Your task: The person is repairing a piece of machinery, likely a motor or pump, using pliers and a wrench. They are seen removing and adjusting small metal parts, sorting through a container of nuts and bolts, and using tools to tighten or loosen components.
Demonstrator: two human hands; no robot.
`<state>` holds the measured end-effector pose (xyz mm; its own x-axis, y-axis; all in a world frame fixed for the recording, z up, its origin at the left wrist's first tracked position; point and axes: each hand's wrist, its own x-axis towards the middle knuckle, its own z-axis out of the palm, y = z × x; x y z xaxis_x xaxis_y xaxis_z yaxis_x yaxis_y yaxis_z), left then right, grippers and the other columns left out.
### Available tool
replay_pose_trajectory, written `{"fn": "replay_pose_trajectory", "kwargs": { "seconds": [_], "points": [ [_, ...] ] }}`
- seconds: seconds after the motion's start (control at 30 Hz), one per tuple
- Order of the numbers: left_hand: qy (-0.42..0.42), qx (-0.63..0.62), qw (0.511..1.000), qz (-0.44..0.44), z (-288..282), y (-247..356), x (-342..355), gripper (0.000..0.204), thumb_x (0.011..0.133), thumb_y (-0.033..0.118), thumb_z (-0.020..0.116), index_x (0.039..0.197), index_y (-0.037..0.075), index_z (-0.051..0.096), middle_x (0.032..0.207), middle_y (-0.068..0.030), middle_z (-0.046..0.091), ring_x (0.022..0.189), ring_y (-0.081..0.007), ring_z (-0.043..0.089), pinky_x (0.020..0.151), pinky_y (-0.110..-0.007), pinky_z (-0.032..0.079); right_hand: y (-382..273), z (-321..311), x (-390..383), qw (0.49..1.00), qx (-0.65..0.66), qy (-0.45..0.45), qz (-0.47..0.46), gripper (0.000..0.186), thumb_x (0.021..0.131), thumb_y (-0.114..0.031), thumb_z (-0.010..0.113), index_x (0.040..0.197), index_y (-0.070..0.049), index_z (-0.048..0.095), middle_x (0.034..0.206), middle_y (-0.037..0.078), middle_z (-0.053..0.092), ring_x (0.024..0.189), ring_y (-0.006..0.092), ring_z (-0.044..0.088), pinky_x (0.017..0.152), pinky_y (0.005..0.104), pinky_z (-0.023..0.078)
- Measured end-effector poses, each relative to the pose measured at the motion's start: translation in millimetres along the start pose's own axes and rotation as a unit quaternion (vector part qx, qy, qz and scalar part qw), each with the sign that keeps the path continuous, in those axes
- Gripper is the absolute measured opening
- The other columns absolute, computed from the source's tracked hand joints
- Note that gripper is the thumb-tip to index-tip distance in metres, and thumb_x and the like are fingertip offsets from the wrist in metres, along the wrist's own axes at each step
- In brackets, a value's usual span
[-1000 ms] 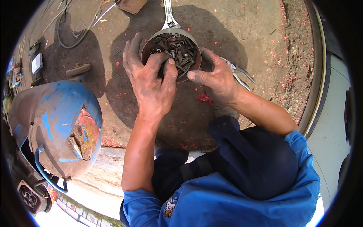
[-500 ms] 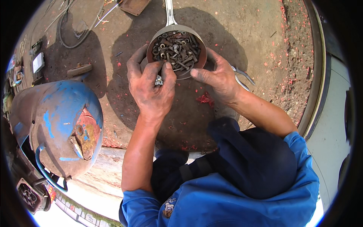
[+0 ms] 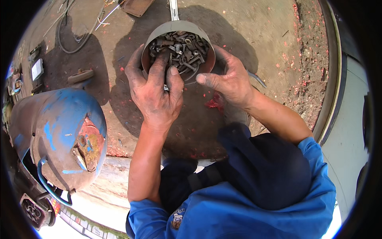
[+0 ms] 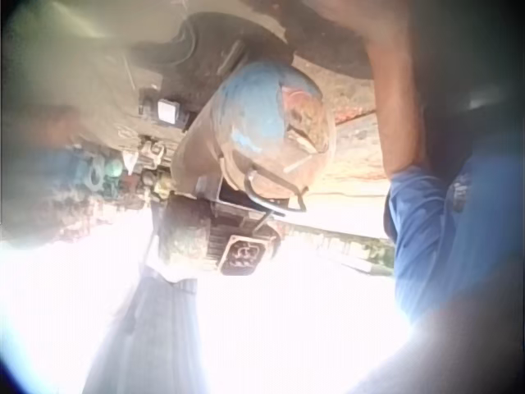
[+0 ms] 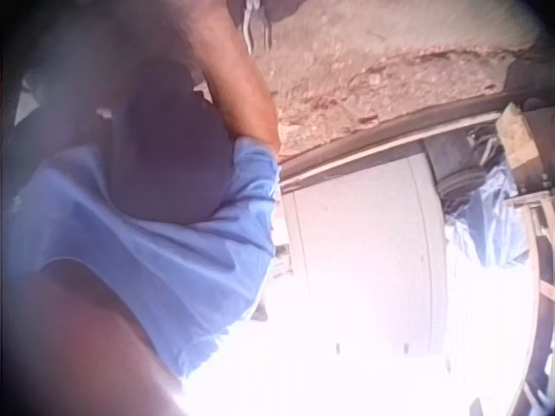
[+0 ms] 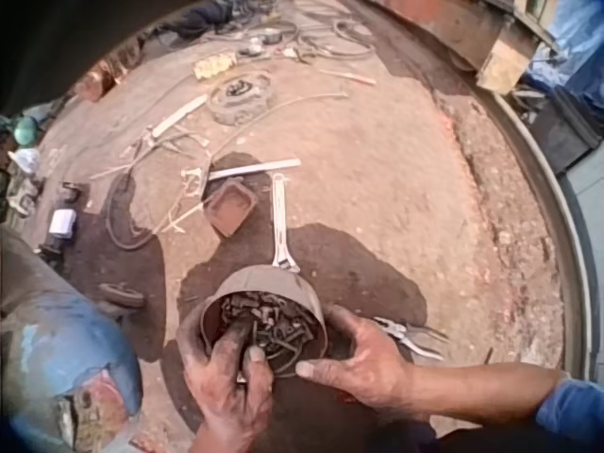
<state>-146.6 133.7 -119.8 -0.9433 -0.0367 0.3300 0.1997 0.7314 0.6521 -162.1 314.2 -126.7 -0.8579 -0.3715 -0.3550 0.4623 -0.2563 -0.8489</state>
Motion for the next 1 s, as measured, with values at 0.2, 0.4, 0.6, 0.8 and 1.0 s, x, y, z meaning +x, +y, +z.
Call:
{"fn": "replay_pose_trajectory", "kwargs": {
  "seconds": [0.2, 0.4, 0.6, 0.8, 1.0],
  "points": [
    [-0.054, -0.015, 0.993, -0.105, 13.6, -1.2, -12.5, 0.028, 0.087, 0.016, 0.066, 0.109, 0.000, 0.069, 0.119, -0.0227, 0.053, 0.104, -0.0387, 0.061, 0.086, -0.042, 0.052, 7.1, -4.4, -5.4, 0.997, 0.017, 0.014, 0.078, 0.054, 0.085, -0.017, 0.075, 0.129, 0.004, 0.053, 0.115, 0.010, 0.065, 0.100, 0.0145, 0.061, 0.082, 0.0307, 0.053],
    [-0.072, -0.021, 0.991, -0.110, 18.6, -2.2, -8.7, 0.026, 0.085, 0.014, 0.067, 0.106, 0.000, 0.069, 0.121, -0.0238, 0.051, 0.108, -0.0397, 0.058, 0.089, -0.045, 0.050, 3.5, -7.1, 1.5, 0.994, 0.038, 0.020, 0.101, 0.055, 0.084, -0.016, 0.075, 0.130, 0.005, 0.051, 0.115, 0.011, 0.065, 0.101, 0.0159, 0.063, 0.084, 0.0312, 0.053],
    [-0.016, -0.019, 0.998, -0.062, 17.3, 0.6, -8.5, 0.028, 0.084, 0.014, 0.068, 0.108, 0.000, 0.067, 0.128, -0.0273, 0.045, 0.114, -0.0422, 0.054, 0.092, -0.047, 0.049, 3.7, -4.9, -0.3, 0.995, 0.047, 0.003, 0.083, 0.059, 0.084, -0.017, 0.075, 0.132, 0.006, 0.049, 0.116, 0.012, 0.064, 0.104, 0.0170, 0.063, 0.089, 0.0329, 0.053],
    [-0.058, 0.017, 0.998, -0.036, 8.9, -5.2, -1.2, 0.030, 0.081, 0.010, 0.071, 0.109, 0.000, 0.066, 0.134, -0.0301, 0.039, 0.120, -0.0439, 0.050, 0.097, -0.049, 0.048, 9.2, -1.7, -1.3, 0.998, 0.040, 0.012, 0.057, 0.062, 0.083, -0.016, 0.075, 0.133, 0.008, 0.047, 0.123, 0.014, 0.060, 0.111, 0.0193, 0.060, 0.099, 0.0339, 0.048],
    [-0.026, 0.020, 0.999, -0.036, 9.4, -3.1, 2.0, 0.029, 0.081, 0.020, 0.072, 0.100, -0.001, 0.069, 0.136, -0.0323, 0.038, 0.125, -0.0485, 0.043, 0.102, -0.053, 0.039, 9.0, 1.3, -2.4, 0.997, 0.040, -0.002, 0.065, 0.063, 0.084, -0.012, 0.073, 0.135, 0.009, 0.043, 0.126, 0.016, 0.058, 0.116, 0.0208, 0.057, 0.103, 0.0356, 0.046]
  ]
}}
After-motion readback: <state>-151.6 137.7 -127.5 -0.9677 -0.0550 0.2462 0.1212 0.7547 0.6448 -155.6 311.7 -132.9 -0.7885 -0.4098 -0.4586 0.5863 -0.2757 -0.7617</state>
